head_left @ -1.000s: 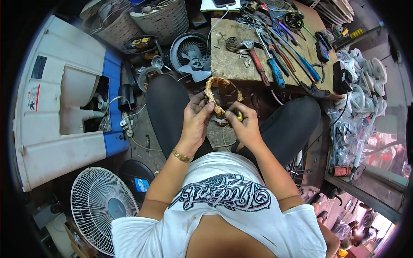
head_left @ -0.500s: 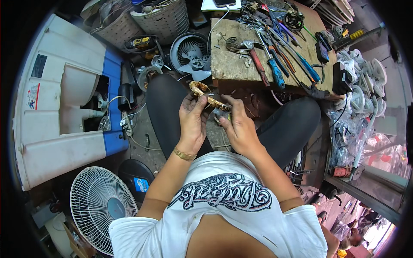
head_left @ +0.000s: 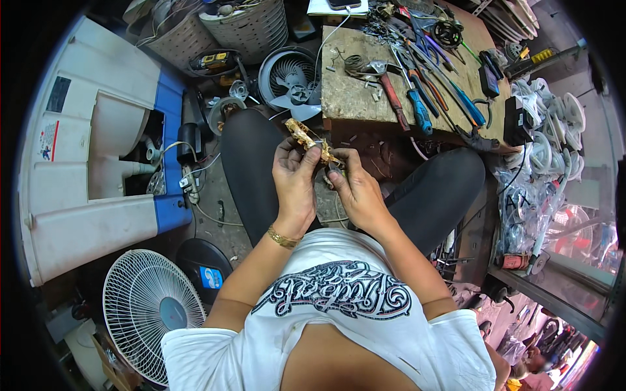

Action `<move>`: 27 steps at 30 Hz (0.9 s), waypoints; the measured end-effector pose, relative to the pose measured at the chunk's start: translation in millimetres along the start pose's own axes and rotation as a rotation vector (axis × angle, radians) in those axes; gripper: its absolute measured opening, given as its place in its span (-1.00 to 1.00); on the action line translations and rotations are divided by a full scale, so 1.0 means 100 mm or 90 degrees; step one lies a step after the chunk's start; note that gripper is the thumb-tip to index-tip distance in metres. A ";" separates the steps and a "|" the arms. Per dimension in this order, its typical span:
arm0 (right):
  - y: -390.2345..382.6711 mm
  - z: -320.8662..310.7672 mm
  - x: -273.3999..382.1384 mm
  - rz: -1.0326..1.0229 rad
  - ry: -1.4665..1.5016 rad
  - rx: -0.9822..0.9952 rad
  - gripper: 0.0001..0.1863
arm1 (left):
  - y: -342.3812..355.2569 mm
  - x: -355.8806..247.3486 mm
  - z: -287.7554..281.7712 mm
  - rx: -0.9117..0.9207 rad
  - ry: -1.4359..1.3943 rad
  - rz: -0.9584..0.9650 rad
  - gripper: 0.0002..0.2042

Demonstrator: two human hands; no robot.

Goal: The person removes tape from a copper wire coil by hand and using pliers, then cuts the tape with a cutter.

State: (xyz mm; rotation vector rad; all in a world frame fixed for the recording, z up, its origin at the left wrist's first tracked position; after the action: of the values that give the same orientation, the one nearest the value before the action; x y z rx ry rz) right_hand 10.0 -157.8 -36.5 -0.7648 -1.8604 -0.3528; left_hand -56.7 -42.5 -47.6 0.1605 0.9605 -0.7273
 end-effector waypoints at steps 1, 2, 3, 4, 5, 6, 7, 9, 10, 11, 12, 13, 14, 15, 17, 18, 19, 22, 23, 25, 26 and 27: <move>0.00 0.02 -0.03 0.009 0.027 0.007 -0.61 | -0.01 0.00 0.01 0.005 0.001 0.006 -0.59; 0.00 0.03 -0.05 0.014 0.064 0.008 -0.61 | -0.01 -0.01 0.01 0.011 0.002 0.012 -0.59; 0.01 0.04 -0.07 0.018 0.100 0.010 -0.62 | -0.01 -0.01 0.02 0.024 -0.003 0.006 -0.59; 0.01 0.05 -0.09 0.022 0.137 0.012 -0.62 | 0.00 -0.02 0.02 0.037 -0.009 0.001 -0.59; 0.00 0.06 -0.11 0.008 0.151 0.013 -0.63 | 0.01 -0.03 0.03 0.050 -0.014 -0.004 -0.59; 0.00 0.07 -0.13 -0.006 0.165 0.013 -0.63 | 0.01 -0.04 0.03 0.052 -0.002 -0.006 -0.59; 0.00 0.08 -0.14 -0.020 0.179 0.014 -0.63 | 0.00 -0.05 0.03 0.054 0.010 -0.008 -0.59; -0.03 0.08 -0.10 0.002 0.182 0.030 -0.69 | -0.03 -0.07 0.04 0.062 0.036 0.007 -0.59; -0.03 0.09 -0.08 0.013 0.184 0.039 -0.72 | -0.05 -0.08 0.05 0.069 0.050 0.023 -0.59; -0.02 0.10 -0.07 0.010 0.192 0.028 -0.73 | -0.06 -0.08 0.06 0.076 0.064 0.040 -0.59; -0.02 0.10 -0.07 0.007 0.200 0.016 -0.73 | -0.07 -0.09 0.06 0.073 0.082 0.053 -0.59; -0.01 0.11 -0.06 0.004 0.208 0.005 -0.73 | -0.08 -0.09 0.07 0.070 0.100 0.066 -0.59; -0.01 0.12 -0.06 0.027 0.227 -0.007 -0.72 | -0.09 -0.09 0.07 0.067 0.119 0.078 -0.59; 0.00 0.14 -0.04 0.049 0.248 -0.019 -0.70 | -0.09 -0.09 0.07 0.068 0.121 0.093 -0.59; 0.02 0.16 -0.03 0.071 0.267 -0.029 -0.68 | -0.07 -0.09 0.05 0.069 0.126 0.123 -0.60; 0.03 0.16 -0.05 0.073 0.263 -0.029 -0.68 | -0.05 -0.09 0.04 0.063 0.148 0.116 -0.60; 0.03 0.16 -0.06 0.056 0.233 -0.036 -0.68 | -0.03 -0.10 0.02 0.058 0.171 0.109 -0.60; -0.01 0.20 -0.09 -0.025 0.096 -0.070 -0.69 | 0.02 -0.17 0.03 0.040 0.153 0.045 -0.61; -0.02 0.19 -0.10 -0.017 0.106 -0.072 -0.69 | 0.02 -0.17 0.05 0.037 0.126 0.022 -0.61; -0.02 0.19 -0.12 -0.017 0.126 -0.077 -0.71 | 0.01 -0.15 0.05 0.033 0.098 0.006 -0.61; -0.01 0.19 -0.14 -0.017 0.136 -0.080 -0.71 | 0.00 -0.12 0.04 0.034 0.097 0.010 -0.61; 0.00 0.21 -0.16 -0.002 0.167 -0.086 -0.72 | 0.01 -0.11 0.04 0.038 0.098 0.016 -0.60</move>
State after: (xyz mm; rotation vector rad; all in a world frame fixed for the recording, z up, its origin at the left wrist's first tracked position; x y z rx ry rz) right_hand -1.3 -151.4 -60.1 -0.7682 -1.6036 -0.5581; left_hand -57.7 -38.3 -37.1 0.2834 1.0825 -0.7279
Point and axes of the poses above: each hand's wrist, its own y-axis towards the middle knuckle, its own z-axis out of the palm, x = y × z, the point moved 3 cm from there along y, towards the middle knuckle, and after that the axes turned 1 degree about z, right-handed, at the moved point
